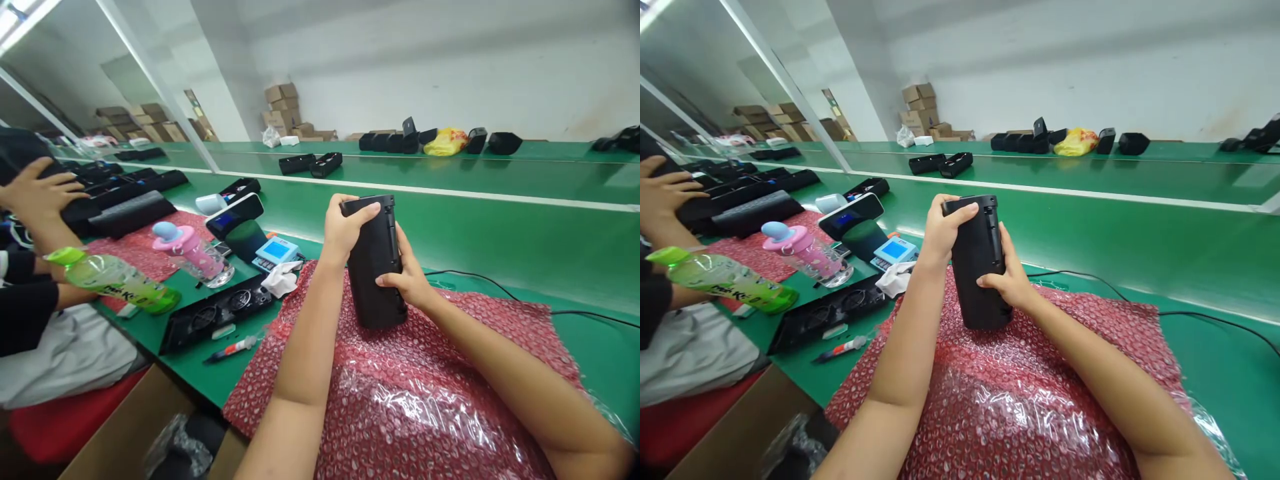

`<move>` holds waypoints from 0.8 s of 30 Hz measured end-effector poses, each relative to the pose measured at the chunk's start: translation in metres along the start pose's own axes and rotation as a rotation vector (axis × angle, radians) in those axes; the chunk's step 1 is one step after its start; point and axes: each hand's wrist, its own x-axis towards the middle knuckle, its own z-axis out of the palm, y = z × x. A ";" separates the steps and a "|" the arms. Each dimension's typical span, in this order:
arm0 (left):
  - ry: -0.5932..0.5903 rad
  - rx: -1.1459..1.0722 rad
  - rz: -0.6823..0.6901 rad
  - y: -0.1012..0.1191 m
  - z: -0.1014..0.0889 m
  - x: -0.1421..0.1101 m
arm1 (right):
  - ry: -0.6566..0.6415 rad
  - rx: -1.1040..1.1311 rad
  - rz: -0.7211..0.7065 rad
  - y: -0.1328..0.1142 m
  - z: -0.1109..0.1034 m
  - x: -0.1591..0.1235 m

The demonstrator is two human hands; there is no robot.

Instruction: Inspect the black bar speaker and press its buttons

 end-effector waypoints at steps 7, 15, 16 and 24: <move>0.006 0.007 -0.003 0.000 0.000 0.000 | -0.009 -0.042 -0.007 -0.002 0.000 0.000; 0.005 0.006 -0.005 0.001 0.000 0.000 | -0.008 -0.036 0.014 -0.004 0.001 -0.001; 0.003 0.005 -0.005 0.001 0.000 0.000 | 0.000 -0.031 0.021 -0.004 0.002 -0.002; -0.015 0.011 -0.022 0.001 0.000 -0.001 | 0.014 -0.067 -0.016 -0.002 -0.001 -0.004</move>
